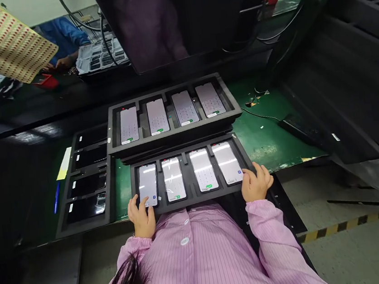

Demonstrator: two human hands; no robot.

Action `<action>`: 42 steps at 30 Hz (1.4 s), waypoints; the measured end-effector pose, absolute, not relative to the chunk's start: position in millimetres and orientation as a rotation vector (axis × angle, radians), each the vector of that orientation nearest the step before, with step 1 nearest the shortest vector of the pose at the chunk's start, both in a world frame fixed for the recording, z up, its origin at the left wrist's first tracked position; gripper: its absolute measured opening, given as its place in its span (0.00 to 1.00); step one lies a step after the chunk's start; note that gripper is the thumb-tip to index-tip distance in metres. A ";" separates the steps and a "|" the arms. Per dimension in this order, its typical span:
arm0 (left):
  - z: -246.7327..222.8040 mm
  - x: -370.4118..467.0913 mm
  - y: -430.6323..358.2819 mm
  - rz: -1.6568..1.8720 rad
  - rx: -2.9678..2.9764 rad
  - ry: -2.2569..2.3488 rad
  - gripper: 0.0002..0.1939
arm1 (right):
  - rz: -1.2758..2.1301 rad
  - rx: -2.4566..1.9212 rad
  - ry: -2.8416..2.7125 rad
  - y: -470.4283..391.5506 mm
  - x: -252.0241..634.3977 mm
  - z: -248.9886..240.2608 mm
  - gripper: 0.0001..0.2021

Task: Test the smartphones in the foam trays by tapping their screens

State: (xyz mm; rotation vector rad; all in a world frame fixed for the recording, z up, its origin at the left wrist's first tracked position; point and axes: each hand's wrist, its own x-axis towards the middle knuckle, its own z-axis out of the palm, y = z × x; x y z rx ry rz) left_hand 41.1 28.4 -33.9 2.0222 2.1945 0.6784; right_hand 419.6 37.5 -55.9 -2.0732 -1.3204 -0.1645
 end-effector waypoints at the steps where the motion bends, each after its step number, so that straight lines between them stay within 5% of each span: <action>1: -34.2 39.3 28.7 0.696 1.999 2.212 0.16 | -0.150 -2.042 -1.260 39.5 423.5 -57.0 0.17; 13: -52.5 3.5 36.5 0.849 1.508 2.300 0.21 | 0.118 -2.208 -0.688 56.0 410.9 -43.1 0.19; 27: -55.7 7.1 36.5 0.782 1.658 2.377 0.22 | 0.114 -2.117 -1.114 43.1 424.1 -66.3 0.24; 34: -55.9 2.7 36.8 0.745 1.711 2.344 0.24 | -0.064 -1.988 -1.711 27.2 403.9 -44.2 0.13; 42: -57.9 3.0 37.7 0.752 1.714 2.378 0.25 | -0.110 -2.048 -1.787 24.0 395.0 -39.2 0.13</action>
